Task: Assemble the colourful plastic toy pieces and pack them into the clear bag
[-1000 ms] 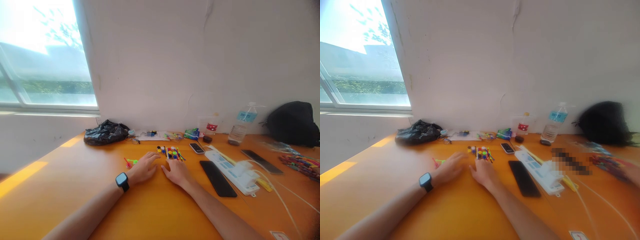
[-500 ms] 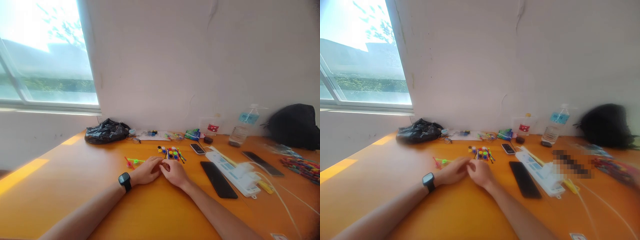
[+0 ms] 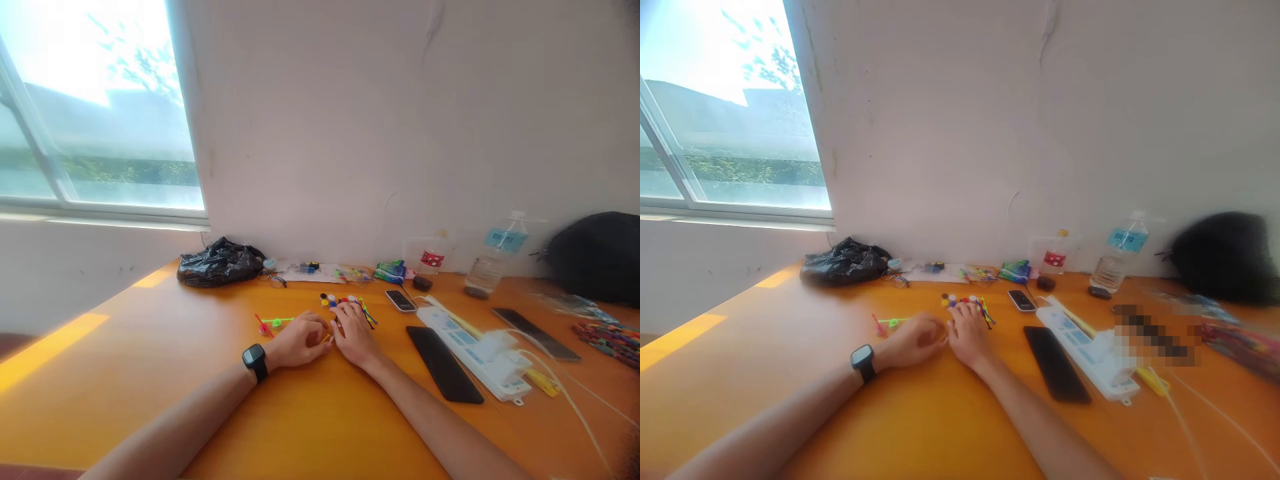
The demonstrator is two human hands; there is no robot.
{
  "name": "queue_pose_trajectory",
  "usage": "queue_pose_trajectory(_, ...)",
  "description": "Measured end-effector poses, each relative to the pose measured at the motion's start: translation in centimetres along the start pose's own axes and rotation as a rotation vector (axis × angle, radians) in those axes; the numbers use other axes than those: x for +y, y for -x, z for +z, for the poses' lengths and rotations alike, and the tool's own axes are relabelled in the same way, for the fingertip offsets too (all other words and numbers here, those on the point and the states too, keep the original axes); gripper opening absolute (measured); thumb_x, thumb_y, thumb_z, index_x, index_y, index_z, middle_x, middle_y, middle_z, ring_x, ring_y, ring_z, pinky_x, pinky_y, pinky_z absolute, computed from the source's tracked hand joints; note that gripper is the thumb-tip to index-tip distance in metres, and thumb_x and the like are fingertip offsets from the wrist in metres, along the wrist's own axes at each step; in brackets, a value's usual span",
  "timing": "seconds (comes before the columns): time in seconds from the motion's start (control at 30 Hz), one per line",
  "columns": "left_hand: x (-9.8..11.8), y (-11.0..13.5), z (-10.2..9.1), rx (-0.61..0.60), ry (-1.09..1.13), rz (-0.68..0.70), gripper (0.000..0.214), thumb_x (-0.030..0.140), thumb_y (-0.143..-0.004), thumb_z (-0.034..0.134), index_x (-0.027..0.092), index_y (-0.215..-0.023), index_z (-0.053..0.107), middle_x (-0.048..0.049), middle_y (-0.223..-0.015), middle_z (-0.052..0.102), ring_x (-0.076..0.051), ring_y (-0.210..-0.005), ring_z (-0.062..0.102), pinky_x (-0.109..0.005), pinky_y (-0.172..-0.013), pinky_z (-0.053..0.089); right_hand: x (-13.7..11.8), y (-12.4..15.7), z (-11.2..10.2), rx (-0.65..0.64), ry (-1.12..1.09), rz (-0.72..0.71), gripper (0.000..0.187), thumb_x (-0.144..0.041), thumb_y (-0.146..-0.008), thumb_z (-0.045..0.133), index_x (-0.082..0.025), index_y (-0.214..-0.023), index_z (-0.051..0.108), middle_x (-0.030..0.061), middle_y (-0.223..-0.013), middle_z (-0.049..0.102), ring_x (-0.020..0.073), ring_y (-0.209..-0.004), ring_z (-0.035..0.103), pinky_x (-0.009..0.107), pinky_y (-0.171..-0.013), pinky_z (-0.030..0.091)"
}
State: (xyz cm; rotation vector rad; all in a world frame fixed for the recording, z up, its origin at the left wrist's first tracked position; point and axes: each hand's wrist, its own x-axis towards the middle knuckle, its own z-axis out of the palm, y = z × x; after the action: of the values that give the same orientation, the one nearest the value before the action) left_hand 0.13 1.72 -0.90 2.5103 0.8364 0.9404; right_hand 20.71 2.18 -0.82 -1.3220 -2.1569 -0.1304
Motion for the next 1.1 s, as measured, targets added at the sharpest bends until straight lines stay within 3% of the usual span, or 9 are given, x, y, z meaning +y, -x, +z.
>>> queue_pose_trajectory(0.23, -0.4, -0.2, 0.2, -0.010, -0.036, 0.074, 0.006, 0.025, -0.089, 0.067, 0.022, -0.084, 0.065, -0.0042, -0.094, 0.069, -0.020, -0.091, 0.062, -0.035, -0.091, 0.048, 0.2, -0.2, 0.5, -0.087, 0.098, 0.004, 0.039, -0.020, -0.095, 0.048, -0.021, -0.132, 0.063, 0.0126, -0.131, 0.059, 0.0312, -0.125, 0.044, 0.046, -0.110, 0.034)
queue_pose_trajectory(0.37, -0.4, -0.2, 0.3, -0.008, -0.041, 0.059, 0.009, 0.026, -0.092, 0.063, 0.022, -0.084, 0.066, -0.0049, -0.093, 0.069, -0.020, -0.089, 0.062, -0.035, -0.089, 0.048, 0.3, -1.7, 0.6, -0.096, 0.136, -0.033, 0.042, -0.021, -0.098, 0.045, -0.024, -0.137, 0.060, 0.0119, -0.139, 0.055, 0.0311, -0.128, 0.041, 0.048, -0.110, 0.032)
queue_pose_trajectory(0.53, -0.5, -0.2, 0.3, 0.011, -0.065, -0.001, 0.014, 0.026, -0.094, 0.057, 0.022, -0.085, 0.066, -0.0057, -0.089, 0.069, -0.022, -0.088, 0.062, -0.036, -0.087, 0.048, 0.7, -4.1, 1.3, -0.127, 0.143, -0.007, 0.034, -0.023, -0.100, 0.044, -0.023, -0.125, 0.066, 0.0126, -0.135, 0.055, 0.0307, -0.123, 0.043, 0.048, -0.104, 0.037)
queue_pose_trajectory(0.7, -0.9, -0.1, 0.2, 0.120, -0.031, -0.098, 0.016, 0.014, -0.090, 0.054, 0.023, -0.099, 0.063, -0.0059, -0.102, 0.069, -0.023, -0.097, 0.063, -0.037, -0.091, 0.049, 0.4, -3.0, 0.5, -0.117, -0.013, -0.062, 0.024, -0.019, -0.097, 0.050, -0.022, -0.111, 0.070, 0.0101, -0.127, 0.060, 0.0266, -0.118, 0.047, 0.043, -0.106, 0.039)
queue_pose_trajectory(0.9, -1.4, 0.1, 0.0, 0.202, 0.019, -0.176, 0.026, 0.010, -0.088, 0.050, 0.022, -0.108, 0.061, -0.0068, -0.111, 0.067, -0.023, -0.105, 0.062, -0.037, -0.094, 0.050, -0.2, -0.4, -2.8, -0.186, -0.331, -0.158, 0.016, -0.024, -0.093, 0.061, -0.024, -0.104, 0.072, 0.0073, -0.111, 0.066, 0.0243, -0.109, 0.055, 0.040, -0.102, 0.044)
queue_pose_trajectory(0.97, -1.2, 0.1, -0.1, 0.184, 0.029, -0.172, 0.025, 0.011, -0.090, 0.051, 0.022, -0.109, 0.062, -0.0068, -0.110, 0.068, -0.022, -0.104, 0.063, -0.036, -0.094, 0.050, -0.2, -0.1, -3.7, -0.267, -0.438, -0.112, 0.015, -0.029, -0.089, 0.068, -0.022, -0.101, 0.072, 0.0062, -0.103, 0.068, 0.0225, -0.098, 0.060, 0.036, -0.091, 0.048)
queue_pose_trajectory(1.1, -0.4, -0.1, -0.5, 0.088, 0.022, -0.086, 0.020, 0.020, -0.095, 0.055, 0.023, -0.110, 0.068, -0.0063, -0.109, 0.071, -0.023, -0.104, 0.064, -0.037, -0.095, 0.049, -0.1, 0.2, -4.5, -0.664, -0.636, -0.055, 0.023, -0.038, -0.079, 0.078, -0.019, -0.091, 0.073, 0.0001, -0.078, 0.066, 0.0152, -0.069, 0.058, 0.025, -0.061, 0.044)
